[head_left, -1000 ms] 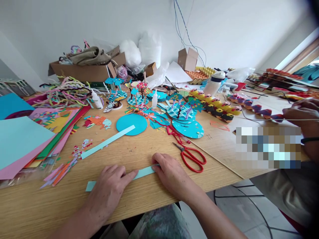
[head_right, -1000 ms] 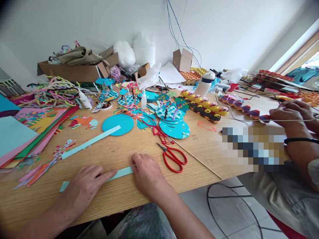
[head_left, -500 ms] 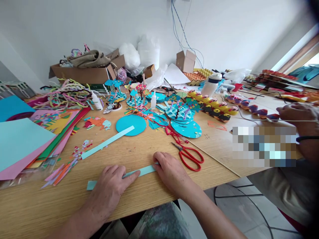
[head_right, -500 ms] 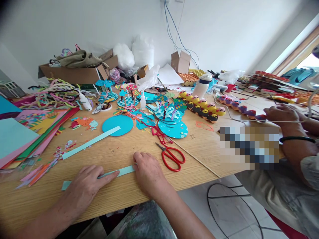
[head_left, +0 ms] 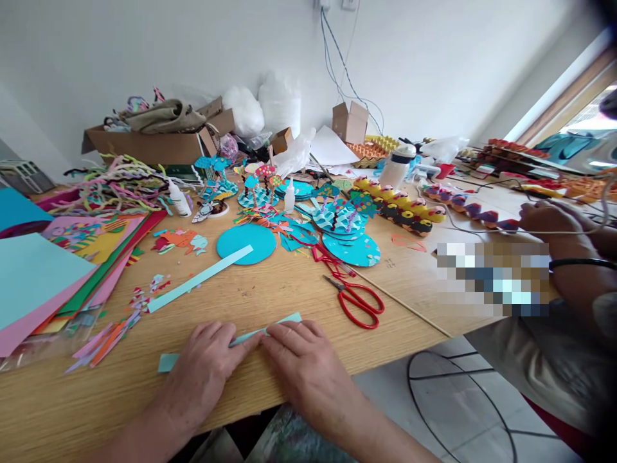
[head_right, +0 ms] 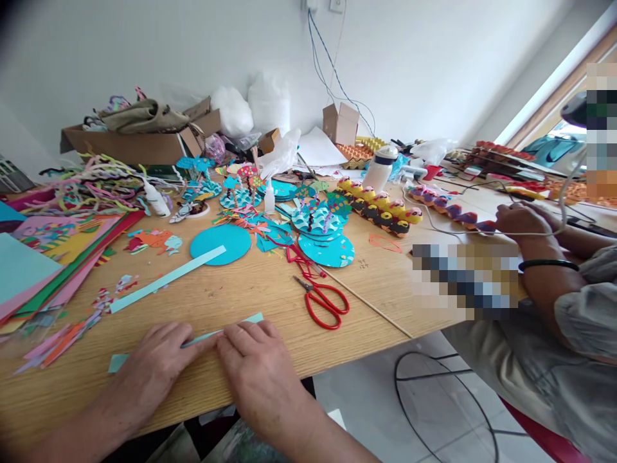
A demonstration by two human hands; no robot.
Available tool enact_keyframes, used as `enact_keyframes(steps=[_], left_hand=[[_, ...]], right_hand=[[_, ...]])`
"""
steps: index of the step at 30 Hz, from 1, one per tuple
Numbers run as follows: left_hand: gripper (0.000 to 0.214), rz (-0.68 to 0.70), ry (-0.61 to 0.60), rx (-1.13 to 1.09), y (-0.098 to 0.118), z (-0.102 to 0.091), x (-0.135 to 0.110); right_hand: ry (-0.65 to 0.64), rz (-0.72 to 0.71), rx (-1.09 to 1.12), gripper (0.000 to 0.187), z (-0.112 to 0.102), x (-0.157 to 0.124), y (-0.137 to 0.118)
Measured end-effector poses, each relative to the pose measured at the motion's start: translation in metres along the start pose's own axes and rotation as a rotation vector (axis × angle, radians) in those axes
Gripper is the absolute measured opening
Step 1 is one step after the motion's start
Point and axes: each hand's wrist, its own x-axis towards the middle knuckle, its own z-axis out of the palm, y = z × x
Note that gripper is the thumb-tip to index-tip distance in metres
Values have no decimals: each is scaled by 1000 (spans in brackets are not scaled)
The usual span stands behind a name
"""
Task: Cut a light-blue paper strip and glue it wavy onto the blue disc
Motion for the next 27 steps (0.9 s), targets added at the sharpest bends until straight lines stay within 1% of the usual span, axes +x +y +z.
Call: enact_keyframes(steps=[4, 8, 10, 13, 18, 21, 27], left_hand=[[46, -4, -8, 8, 1, -2, 0], [48, 7, 23, -25, -1, 3, -1], [50, 26, 40, -39, -3, 6, -2], [51, 31, 64, -50, -4, 10, -4], [54, 13, 87, -75, -4, 11, -6], [52, 2, 79, -92, -3, 10, -6], [53, -10, 49, -61, -3, 8, -4]], right_hand=[[-24, 29, -19, 30, 12, -5, -8], [-74, 43, -15, 42, 12, -10, -8], [-87, 41, -13, 44, 11, -11, -8], [-83, 62, -13, 40, 10, -11, -7], [-75, 139, -65, 35, 6, -15, 0], [-49, 175, -114, 32, 1, -21, 8], [-51, 235, -162, 24, -16, -27, 17]])
